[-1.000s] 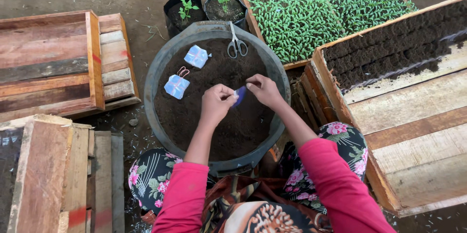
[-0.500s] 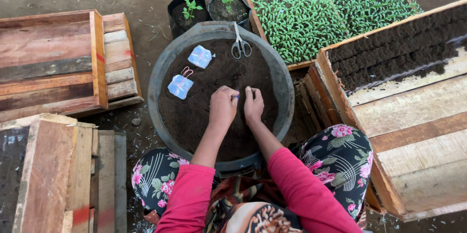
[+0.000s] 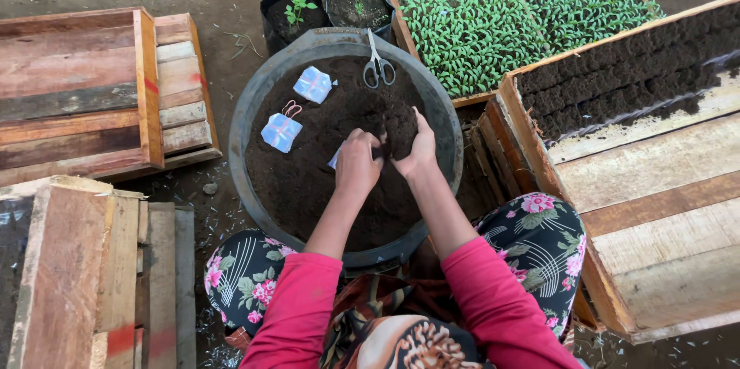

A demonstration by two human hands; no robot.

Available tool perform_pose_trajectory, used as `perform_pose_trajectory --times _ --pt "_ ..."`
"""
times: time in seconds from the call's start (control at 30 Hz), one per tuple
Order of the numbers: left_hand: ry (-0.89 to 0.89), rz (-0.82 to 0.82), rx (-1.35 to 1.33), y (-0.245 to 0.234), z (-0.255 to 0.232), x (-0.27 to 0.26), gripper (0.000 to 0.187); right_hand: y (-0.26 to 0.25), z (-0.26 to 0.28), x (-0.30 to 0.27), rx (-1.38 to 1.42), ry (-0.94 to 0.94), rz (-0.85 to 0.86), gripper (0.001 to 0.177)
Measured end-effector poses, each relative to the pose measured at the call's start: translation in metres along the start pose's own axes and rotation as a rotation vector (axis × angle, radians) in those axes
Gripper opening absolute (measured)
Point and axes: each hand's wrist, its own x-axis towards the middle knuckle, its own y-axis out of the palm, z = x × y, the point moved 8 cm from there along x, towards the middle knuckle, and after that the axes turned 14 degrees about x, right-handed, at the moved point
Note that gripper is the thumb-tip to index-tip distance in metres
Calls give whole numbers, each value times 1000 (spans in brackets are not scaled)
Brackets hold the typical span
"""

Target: The person sits cross-legged and repeatedly scoops soil from a large basin, forms small soil balls, and places them into a wooden seedling tray. They also handle small blue seed packets and rubber bands during the process.

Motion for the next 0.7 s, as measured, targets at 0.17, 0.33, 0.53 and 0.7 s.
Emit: perform_pose_trajectory --times 0.17,0.33,0.53,0.7 --pt "82 24 -7 22 -2 2 22 2 6 6 -95 -67 11 29" --pt "81 65 -21 30 5 4 23 5 8 3 -138 -138 -7 32" --pt "84 102 8 16 3 1 32 15 15 -5 -309 -203 116 25" --pt "-6 110 -94 12 11 1 35 31 12 -32 -769 -264 326 28"
